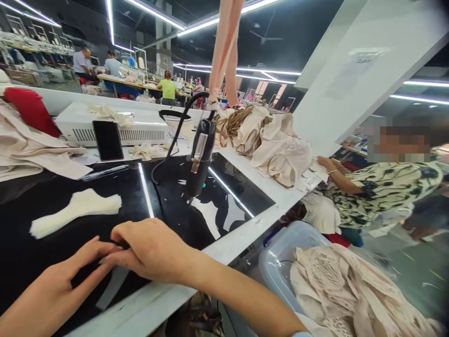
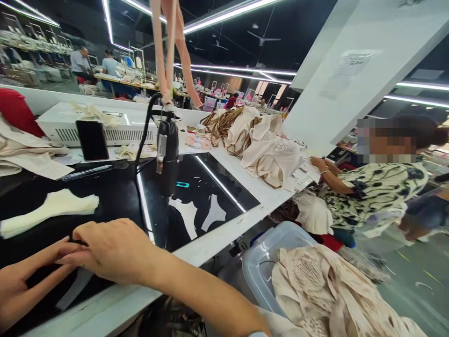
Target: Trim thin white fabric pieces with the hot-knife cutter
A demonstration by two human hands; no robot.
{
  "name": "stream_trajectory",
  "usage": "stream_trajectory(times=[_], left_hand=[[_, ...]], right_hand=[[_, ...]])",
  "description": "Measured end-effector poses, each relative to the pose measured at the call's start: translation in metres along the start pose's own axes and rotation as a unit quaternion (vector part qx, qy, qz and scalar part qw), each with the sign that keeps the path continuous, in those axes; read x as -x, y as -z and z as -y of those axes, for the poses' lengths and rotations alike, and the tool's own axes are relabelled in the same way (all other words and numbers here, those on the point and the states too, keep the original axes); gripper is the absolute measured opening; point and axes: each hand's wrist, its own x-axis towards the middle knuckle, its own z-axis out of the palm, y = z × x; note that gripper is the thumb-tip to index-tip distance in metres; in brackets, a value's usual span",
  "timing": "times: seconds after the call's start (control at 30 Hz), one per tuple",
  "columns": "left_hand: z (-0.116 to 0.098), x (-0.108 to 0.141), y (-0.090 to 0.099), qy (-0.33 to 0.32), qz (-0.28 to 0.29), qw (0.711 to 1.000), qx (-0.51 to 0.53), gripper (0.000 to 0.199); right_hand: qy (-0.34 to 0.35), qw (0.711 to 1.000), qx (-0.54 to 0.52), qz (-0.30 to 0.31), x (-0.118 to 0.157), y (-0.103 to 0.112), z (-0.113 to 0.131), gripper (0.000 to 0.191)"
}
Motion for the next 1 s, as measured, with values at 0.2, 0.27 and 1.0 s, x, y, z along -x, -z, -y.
stream_trajectory(times=[0.2,0.27,1.0], left_hand=[[-0.069,-0.018,0.026,0.1,0.059,0.982,0.146,0.025],[-0.076,-0.023,0.028,0.129,0.032,0.971,0.201,0.024],[-0.003,-0.088,0.05,0.12,-0.108,0.986,-0.05,0.007]], right_hand=[[-0.128,0.966,-0.22,-0.031,0.012,0.004,-0.002,0.017],[-0.116,0.962,-0.243,-0.043,0.012,0.003,-0.009,0.016],[-0.085,0.987,0.122,-0.056,-0.102,-0.043,-0.055,0.025]])
